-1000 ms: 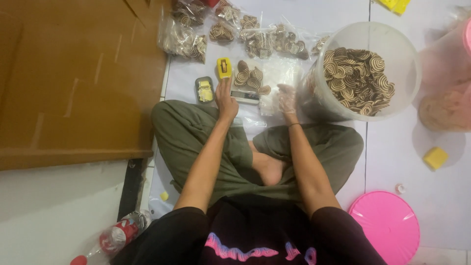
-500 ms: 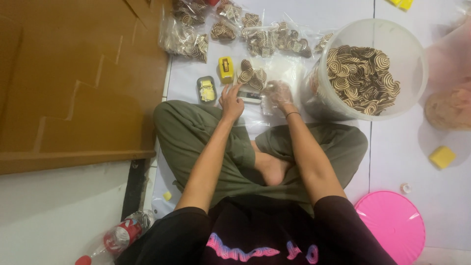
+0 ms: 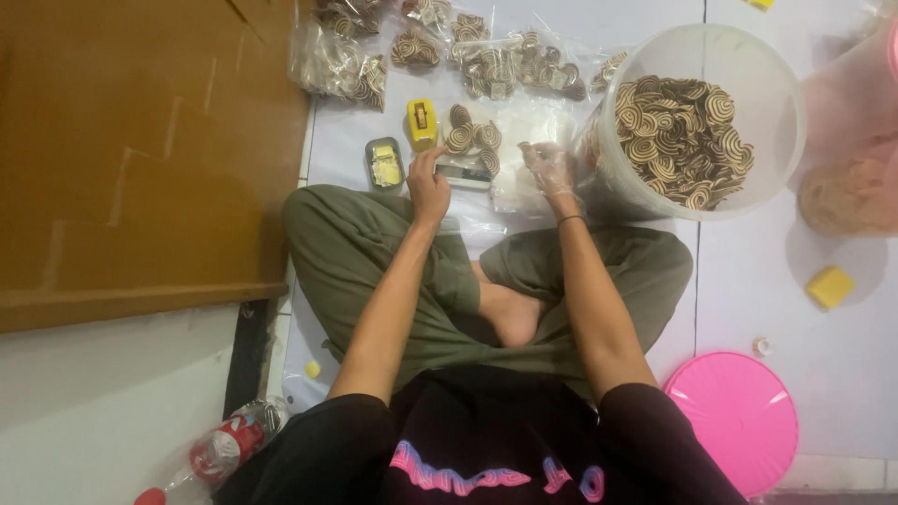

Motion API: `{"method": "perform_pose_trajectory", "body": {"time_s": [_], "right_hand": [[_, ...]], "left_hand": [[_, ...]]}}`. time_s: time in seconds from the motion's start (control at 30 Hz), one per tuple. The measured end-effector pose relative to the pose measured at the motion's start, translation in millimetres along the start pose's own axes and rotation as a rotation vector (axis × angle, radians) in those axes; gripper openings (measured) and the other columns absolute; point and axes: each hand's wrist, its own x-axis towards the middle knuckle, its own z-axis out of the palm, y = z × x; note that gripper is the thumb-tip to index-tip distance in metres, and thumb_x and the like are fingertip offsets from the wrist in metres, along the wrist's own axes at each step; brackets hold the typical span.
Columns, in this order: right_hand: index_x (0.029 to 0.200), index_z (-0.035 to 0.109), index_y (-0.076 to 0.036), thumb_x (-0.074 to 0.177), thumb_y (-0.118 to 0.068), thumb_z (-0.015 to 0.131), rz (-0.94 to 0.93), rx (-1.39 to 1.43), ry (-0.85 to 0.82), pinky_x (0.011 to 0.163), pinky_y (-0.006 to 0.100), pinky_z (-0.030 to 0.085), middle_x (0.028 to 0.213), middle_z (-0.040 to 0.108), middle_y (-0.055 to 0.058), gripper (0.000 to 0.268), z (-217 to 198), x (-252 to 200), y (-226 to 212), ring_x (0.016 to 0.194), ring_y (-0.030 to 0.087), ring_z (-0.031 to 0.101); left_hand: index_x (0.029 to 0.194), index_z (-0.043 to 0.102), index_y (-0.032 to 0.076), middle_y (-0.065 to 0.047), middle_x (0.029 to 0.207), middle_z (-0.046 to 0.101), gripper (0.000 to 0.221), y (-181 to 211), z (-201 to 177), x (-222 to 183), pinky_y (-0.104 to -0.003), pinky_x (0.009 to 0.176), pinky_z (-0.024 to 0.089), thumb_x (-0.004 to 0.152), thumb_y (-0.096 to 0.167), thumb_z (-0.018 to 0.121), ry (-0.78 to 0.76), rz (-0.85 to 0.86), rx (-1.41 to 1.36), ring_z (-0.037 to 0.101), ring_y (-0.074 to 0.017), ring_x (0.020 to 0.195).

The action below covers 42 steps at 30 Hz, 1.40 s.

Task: Packaging cookies into small plastic bags using a digital scale for portion control.

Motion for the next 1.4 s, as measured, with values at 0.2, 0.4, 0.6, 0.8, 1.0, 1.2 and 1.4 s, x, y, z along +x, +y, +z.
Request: {"method": "perform_pose_trajectory", "body": {"time_s": [0.2, 0.4, 0.6, 0.8, 1.0, 1.2, 1.4], "right_hand": [[0.139, 0.058, -0.004, 0.105, -0.046, 0.052, -0.022, 0.452, -0.012, 0.094, 0.045, 0.056, 0.123, 0.069, 0.024, 0.055, 20, -17, -13, 0.111, 0.031, 0.068], [0.106, 0.076, -0.015, 0.098, -0.034, 0.072, -0.353, 0.074, -0.005, 0.096, 0.046, 0.053, 0.099, 0.076, 0.009, 0.021, 36, -6, 11, 0.102, 0.030, 0.071], [0.104, 0.075, -0.016, 0.103, -0.023, 0.061, -0.654, -0.356, 0.018, 0.088, 0.043, 0.053, 0.092, 0.071, 0.004, 0.015, -9, -33, -140, 0.094, 0.026, 0.070], [0.083, 0.074, -0.015, 0.095, -0.012, 0.069, -1.153, -0.509, 0.284, 0.056, 0.024, 0.048, 0.072, 0.065, -0.003, 0.014, -9, -25, -183, 0.057, 0.009, 0.050], [0.090, 0.072, -0.007, 0.093, -0.002, 0.073, -1.078, -0.136, 0.279, 0.060, 0.025, 0.052, 0.078, 0.069, 0.004, 0.005, 5, -17, -166, 0.061, 0.012, 0.056], [0.115, 0.054, -0.003, 0.108, -0.018, 0.050, -0.532, -0.078, -0.070, 0.090, 0.066, 0.050, 0.108, 0.070, 0.027, 0.017, 16, -28, -112, 0.104, 0.050, 0.066], [0.121, 0.046, -0.021, 0.109, -0.043, 0.044, -0.563, -0.048, -0.101, 0.092, 0.057, 0.055, 0.113, 0.073, 0.013, 0.025, 8, -49, -113, 0.102, 0.041, 0.070]], "left_hand": [[0.116, 0.070, 0.021, 0.000, 0.118, 0.063, 0.059, 13, -10, -3, -0.048, 0.106, 0.044, 0.075, -0.011, 0.044, 0.003, -0.021, -0.022, 0.060, -0.0290, 0.119], [0.126, 0.067, 0.014, -0.014, 0.132, 0.058, 0.056, 6, -4, -3, -0.053, 0.113, 0.040, 0.078, -0.009, 0.050, -0.029, -0.047, -0.030, 0.054, -0.0391, 0.129], [0.140, 0.060, 0.016, -0.019, 0.152, 0.045, 0.060, 16, -3, -8, -0.051, 0.120, 0.035, 0.082, -0.001, 0.059, -0.233, -0.018, -0.036, 0.045, -0.0421, 0.142], [0.120, 0.062, 0.005, -0.015, 0.150, 0.042, 0.039, 22, 4, -2, -0.044, 0.115, 0.039, 0.081, 0.001, 0.061, -0.223, 0.107, -0.132, 0.042, -0.0344, 0.141], [0.138, 0.059, 0.010, -0.016, 0.166, 0.016, 0.052, -2, 30, 4, -0.047, 0.121, 0.030, 0.087, 0.009, 0.061, -0.331, 0.040, -0.078, 0.024, -0.0390, 0.153], [0.153, 0.047, 0.007, -0.026, 0.166, 0.017, 0.064, 22, 19, 2, -0.051, 0.128, 0.019, 0.091, 0.014, 0.065, -0.400, -0.097, 0.056, 0.017, -0.0431, 0.155], [0.154, 0.044, 0.007, -0.027, 0.166, 0.017, 0.066, 24, 17, 3, -0.053, 0.128, 0.020, 0.090, 0.010, 0.063, -0.400, -0.125, 0.042, 0.017, -0.0446, 0.155]]}}
